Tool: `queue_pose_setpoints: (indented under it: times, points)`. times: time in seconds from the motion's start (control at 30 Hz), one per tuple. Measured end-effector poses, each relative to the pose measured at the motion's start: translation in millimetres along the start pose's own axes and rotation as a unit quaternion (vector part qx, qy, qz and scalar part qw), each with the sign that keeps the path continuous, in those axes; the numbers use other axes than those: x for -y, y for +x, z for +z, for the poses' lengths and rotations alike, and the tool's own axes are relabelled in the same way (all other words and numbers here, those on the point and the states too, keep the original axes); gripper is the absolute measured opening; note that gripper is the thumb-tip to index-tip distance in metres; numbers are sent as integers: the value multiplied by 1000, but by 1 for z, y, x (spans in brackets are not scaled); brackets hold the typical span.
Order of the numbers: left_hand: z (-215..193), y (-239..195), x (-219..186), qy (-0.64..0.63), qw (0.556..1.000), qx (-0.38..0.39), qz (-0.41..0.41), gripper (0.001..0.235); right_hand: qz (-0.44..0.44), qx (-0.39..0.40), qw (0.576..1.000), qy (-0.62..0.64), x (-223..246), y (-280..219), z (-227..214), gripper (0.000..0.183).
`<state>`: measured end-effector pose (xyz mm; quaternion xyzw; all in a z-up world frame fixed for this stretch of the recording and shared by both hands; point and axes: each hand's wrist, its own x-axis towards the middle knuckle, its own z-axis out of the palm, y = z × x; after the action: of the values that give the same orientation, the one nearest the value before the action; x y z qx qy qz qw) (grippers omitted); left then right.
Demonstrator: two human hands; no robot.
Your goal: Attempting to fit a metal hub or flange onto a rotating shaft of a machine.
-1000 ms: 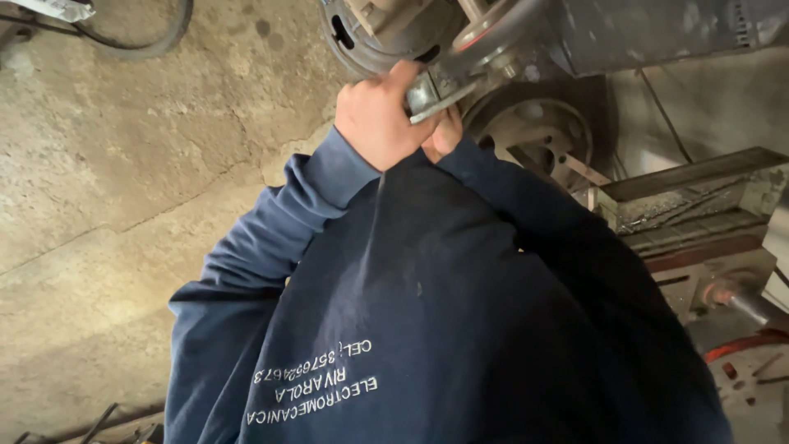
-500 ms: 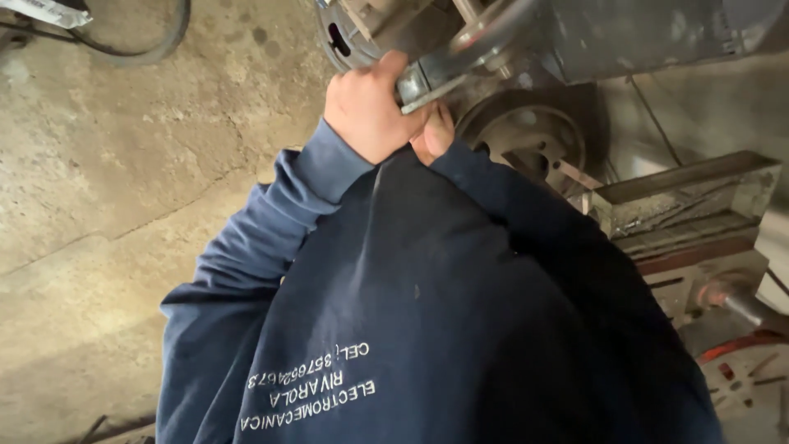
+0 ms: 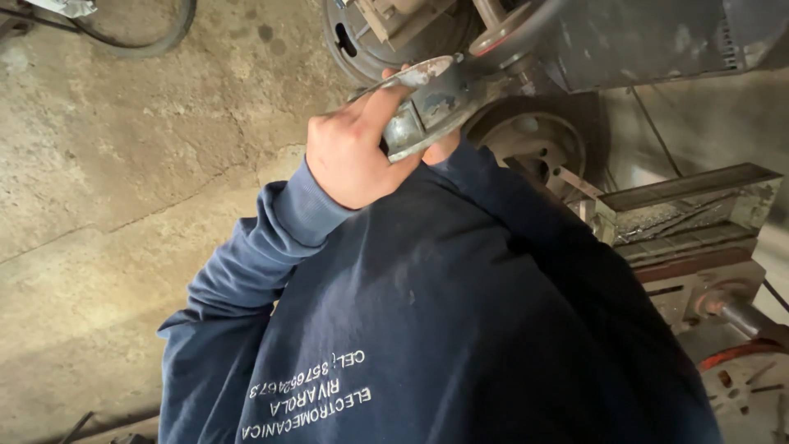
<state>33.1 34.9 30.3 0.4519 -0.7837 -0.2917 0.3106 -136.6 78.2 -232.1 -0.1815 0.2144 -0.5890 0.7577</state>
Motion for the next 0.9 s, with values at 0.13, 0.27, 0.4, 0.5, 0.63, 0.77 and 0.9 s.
queue_pose_setpoints:
  times: [0.13,0.27,0.4,0.5,0.63,0.77,0.9]
  points:
    - [-4,-18,18,-11,1000,13,19,43,-258,226,931,-123,27,21,34,70]
    - [-10,-46,45,9,995,38,92,49,67,6,997,-23,31,-15,-6,58]
    - [-8,-59,54,54,990,33,129,50,-77,89,793,-598,91,-19,81,74]
    - [-5,-60,45,46,990,32,126,48,-90,76,787,-605,90,-14,89,66]
    - [-14,-52,33,48,990,50,126,54,-124,51,818,-559,77,-22,46,58]
    - [-25,-52,52,8,989,81,127,63,-52,76,981,-173,65,-21,4,67]
    - [-1,-69,76,-96,988,73,96,70,58,83,990,97,46,-25,-3,58]
